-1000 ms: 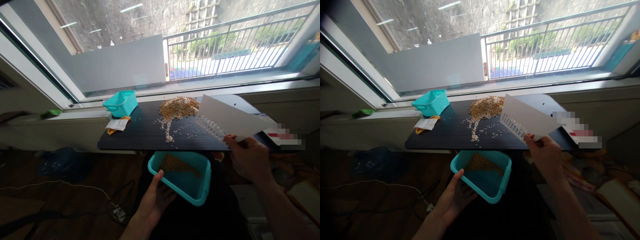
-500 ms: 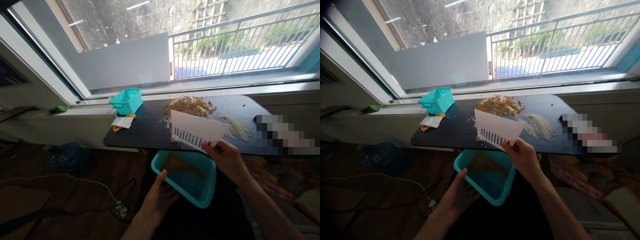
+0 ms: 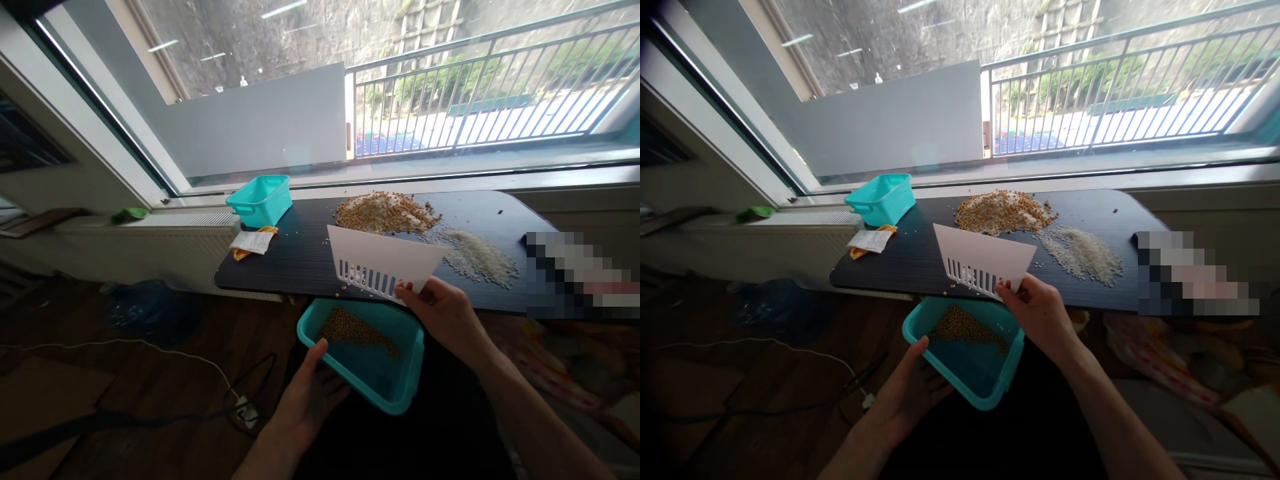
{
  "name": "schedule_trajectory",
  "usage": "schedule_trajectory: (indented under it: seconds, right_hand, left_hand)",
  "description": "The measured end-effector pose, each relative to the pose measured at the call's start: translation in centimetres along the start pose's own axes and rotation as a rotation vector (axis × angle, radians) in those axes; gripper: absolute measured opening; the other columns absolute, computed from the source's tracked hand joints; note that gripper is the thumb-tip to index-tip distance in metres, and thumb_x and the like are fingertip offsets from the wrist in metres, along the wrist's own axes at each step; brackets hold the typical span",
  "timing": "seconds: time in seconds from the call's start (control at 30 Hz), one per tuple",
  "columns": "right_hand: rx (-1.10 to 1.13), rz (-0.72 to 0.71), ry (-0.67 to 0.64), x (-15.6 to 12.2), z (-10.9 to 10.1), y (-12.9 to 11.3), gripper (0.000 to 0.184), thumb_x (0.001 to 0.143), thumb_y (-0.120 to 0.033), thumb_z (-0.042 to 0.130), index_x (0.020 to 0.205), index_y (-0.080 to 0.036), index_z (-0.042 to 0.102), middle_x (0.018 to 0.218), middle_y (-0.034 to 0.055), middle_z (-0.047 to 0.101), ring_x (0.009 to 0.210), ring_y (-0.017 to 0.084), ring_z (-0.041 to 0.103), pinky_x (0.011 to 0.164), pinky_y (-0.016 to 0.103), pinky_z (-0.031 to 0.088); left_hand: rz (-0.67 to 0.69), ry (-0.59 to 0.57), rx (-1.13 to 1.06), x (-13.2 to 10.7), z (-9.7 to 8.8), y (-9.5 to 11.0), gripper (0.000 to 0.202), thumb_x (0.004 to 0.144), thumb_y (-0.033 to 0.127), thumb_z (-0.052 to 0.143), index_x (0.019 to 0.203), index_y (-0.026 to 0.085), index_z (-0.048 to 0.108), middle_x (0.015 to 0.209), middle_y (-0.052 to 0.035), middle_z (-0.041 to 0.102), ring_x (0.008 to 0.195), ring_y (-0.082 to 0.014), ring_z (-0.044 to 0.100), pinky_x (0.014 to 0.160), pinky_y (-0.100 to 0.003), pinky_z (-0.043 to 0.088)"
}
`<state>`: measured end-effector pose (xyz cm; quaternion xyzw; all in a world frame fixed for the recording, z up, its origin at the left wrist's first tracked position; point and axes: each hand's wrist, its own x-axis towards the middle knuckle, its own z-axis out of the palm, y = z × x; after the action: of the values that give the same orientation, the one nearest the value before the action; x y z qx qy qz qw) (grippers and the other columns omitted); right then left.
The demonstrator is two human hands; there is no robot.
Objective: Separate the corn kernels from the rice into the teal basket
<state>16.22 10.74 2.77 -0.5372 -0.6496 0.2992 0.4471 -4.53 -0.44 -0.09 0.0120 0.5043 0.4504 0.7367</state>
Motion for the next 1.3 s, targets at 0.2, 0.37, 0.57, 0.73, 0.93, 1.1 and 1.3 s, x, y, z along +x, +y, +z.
schedule_trajectory:
  seconds: [0.2,0.37,0.57,0.73,0.93,1.1,1.3]
  right_hand:
    - [-0.007,-0.036,-0.135,-0.7,-0.1,0.3,0.026,0.075,-0.044,0.065,0.071,-0.018,0.069,0.064,0.0025,0.069,0.055,0.015,0.058,0.049,0.024,0.046]
    - [0.028,0.026,0.059,-1.1,-1.9,-0.6,0.023,0.070,-0.045,0.069,0.068,-0.022,0.068,0.065,0.0019,0.069,0.058,0.017,0.061,0.053,0.027,0.049]
    - [0.057,0.123,0.212,-1.7,-1.2,-1.1,0.022,0.064,-0.043,0.071,0.064,-0.021,0.067,0.059,0.0019,0.068,0.051,0.017,0.058,0.047,0.027,0.046]
    - [0.165,0.187,0.120,-3.1,1.1,-0.6,0.022,0.066,-0.041,0.070,0.069,-0.019,0.069,0.063,0.0036,0.071,0.054,0.019,0.062,0.051,0.029,0.049]
    - [-0.080,0.230,0.237,-2.5,0.1,0.4,0.029,0.066,-0.048,0.067,0.066,-0.020,0.067,0.058,0.0039,0.069,0.051,0.019,0.061,0.049,0.029,0.045]
    - [-0.303,0.193,0.365,-1.6,-2.1,1.1,0.032,0.067,-0.054,0.063,0.058,-0.023,0.060,0.054,0.0048,0.065,0.050,0.021,0.060,0.050,0.031,0.041]
    - [-0.377,0.144,0.383,-0.9,-1.6,0.5,0.034,0.070,-0.056,0.060,0.057,-0.025,0.058,0.053,0.0042,0.065,0.050,0.021,0.059,0.051,0.031,0.040]
  left_hand:
    - [0.030,0.011,-0.015,-0.1,-0.8,0.4,0.057,0.084,0.050,0.057,0.130,0.015,0.051,0.120,-0.0163,0.065,0.105,-0.0273,0.065,0.099,-0.042,0.046]
    - [0.034,0.003,-0.012,0.3,-0.9,0.0,0.061,0.082,0.052,0.059,0.130,0.015,0.050,0.122,-0.0171,0.064,0.108,-0.0291,0.064,0.099,-0.043,0.046]
    - [0.021,-0.008,-0.030,0.1,-0.5,0.0,0.060,0.083,0.051,0.059,0.130,0.015,0.051,0.123,-0.0165,0.064,0.109,-0.0287,0.063,0.100,-0.042,0.045]
    - [0.005,-0.001,-0.022,0.1,-0.4,-0.1,0.057,0.083,0.050,0.058,0.127,0.014,0.053,0.119,-0.0152,0.065,0.100,-0.0255,0.065,0.098,-0.040,0.046]
    - [0.004,0.006,-0.045,-0.2,-0.1,-0.1,0.055,0.085,0.047,0.058,0.128,0.014,0.052,0.118,-0.0160,0.066,0.099,-0.0246,0.066,0.095,-0.039,0.047]
    - [-0.001,0.010,-0.053,-0.3,0.1,-0.1,0.054,0.086,0.046,0.057,0.128,0.014,0.052,0.117,-0.0158,0.067,0.099,-0.0249,0.067,0.097,-0.040,0.047]
    - [-0.002,0.002,-0.030,0.1,0.0,-0.3,0.056,0.085,0.049,0.058,0.129,0.015,0.052,0.118,-0.0153,0.067,0.102,-0.0263,0.066,0.098,-0.041,0.046]
